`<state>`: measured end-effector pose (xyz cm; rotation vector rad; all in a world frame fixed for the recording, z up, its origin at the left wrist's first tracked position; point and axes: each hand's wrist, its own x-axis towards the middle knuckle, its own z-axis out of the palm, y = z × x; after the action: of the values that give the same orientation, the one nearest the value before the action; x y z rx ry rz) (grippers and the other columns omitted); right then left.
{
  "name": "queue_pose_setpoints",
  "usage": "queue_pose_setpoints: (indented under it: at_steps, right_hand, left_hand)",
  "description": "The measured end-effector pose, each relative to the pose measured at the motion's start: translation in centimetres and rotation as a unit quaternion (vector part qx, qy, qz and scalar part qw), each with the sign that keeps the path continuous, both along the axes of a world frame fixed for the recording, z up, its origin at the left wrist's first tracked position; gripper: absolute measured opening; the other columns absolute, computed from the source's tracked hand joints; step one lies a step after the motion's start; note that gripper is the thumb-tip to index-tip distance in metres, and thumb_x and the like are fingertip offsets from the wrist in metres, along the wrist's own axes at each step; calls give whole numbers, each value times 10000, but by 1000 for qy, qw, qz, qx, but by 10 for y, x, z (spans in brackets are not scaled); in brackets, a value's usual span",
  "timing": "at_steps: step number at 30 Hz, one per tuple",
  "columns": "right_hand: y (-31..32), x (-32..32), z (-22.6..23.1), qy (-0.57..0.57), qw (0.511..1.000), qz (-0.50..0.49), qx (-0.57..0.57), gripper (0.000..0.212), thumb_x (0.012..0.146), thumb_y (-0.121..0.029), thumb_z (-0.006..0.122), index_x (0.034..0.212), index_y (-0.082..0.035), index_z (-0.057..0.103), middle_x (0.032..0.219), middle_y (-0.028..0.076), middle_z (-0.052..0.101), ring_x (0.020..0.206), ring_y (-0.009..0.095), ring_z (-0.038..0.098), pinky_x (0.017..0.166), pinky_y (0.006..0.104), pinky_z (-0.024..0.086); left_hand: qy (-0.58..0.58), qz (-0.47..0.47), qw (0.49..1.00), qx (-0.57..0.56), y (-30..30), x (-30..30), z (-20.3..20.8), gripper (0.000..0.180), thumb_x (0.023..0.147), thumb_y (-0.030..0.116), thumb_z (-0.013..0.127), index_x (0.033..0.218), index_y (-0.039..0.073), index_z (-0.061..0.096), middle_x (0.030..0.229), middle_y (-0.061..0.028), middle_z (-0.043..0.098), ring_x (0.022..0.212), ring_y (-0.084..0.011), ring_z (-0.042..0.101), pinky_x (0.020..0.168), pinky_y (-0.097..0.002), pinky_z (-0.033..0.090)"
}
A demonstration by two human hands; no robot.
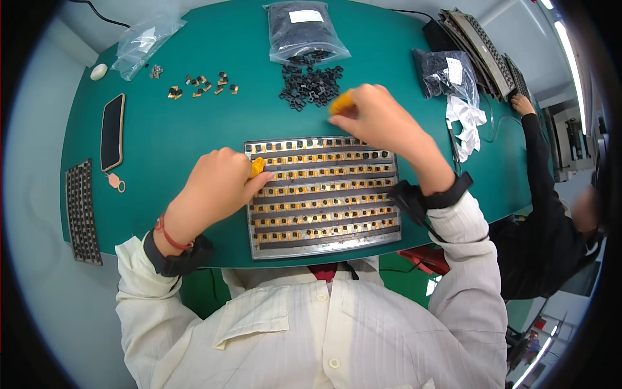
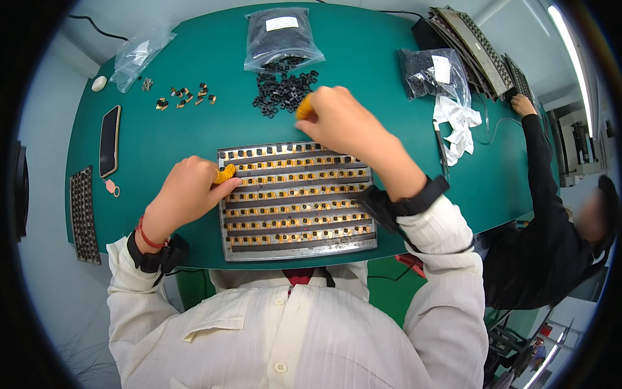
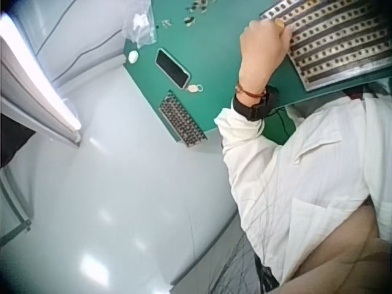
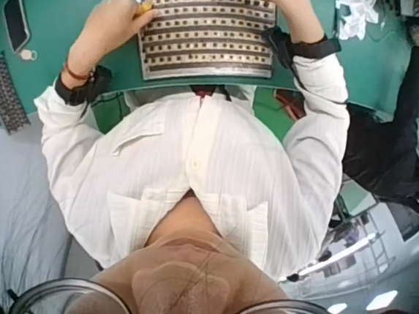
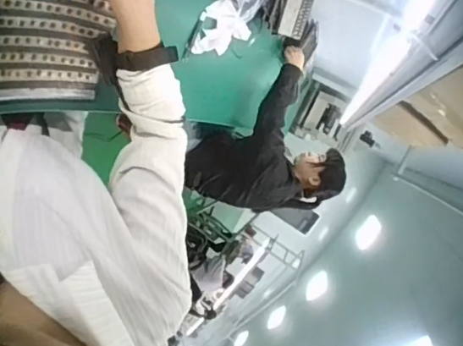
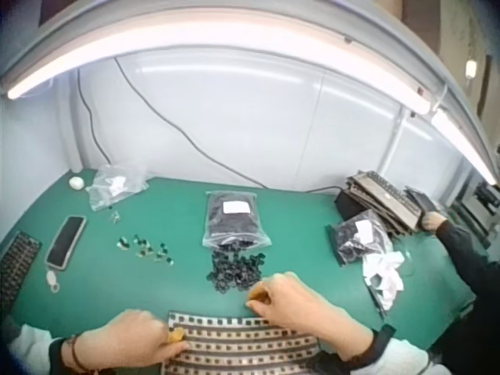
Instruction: The person uses yellow finger cots to press small black components onto a metal keyboard chassis. They systematically work across the rows of the chassis, picking up parts from a pile on the green table and inserting them into the slots. A second person is visible in the background working on a similar task.
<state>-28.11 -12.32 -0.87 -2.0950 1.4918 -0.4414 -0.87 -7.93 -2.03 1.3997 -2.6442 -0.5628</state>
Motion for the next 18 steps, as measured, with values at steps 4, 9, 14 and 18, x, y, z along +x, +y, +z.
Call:
queue_pose_setpoints:
  at_steps: [4,9,14,18]
  right_hand:
    - [-24,31,-25,29,999,-11,-24,295,754,-203,802,872,55,721,776,196,709,695,299,704,658,374,550]
    - [-33,41,-46,-7,999,-39,-37,251,752,-190,785,797,45,710,751,236,681,736,358,693,699,422,556]
    - [-18,35,-32,42,999,0,-28,198,770,-137,746,812,54,714,743,226,678,712,353,687,688,401,551]
    - [-12,23,-32,24,998,-22,-60,142,768,-90,711,798,48,708,773,241,676,763,393,680,719,445,556]
  left_hand:
    - [20,-18,997,66,-24,3,8,400,863,274,723,666,-68,653,553,-209,567,437,-317,528,484,-396,443]
    - [127,56,988,61,-54,-6,9,239,843,143,719,940,-76,711,778,-189,701,692,-212,660,634,-332,519]
    - [158,70,984,42,-83,-21,-15,233,829,145,738,928,-65,722,777,-144,720,688,-202,686,656,-309,544]
    - [134,79,987,34,-94,-46,-21,251,812,163,761,903,-68,721,751,-136,716,658,-197,688,645,-295,545]
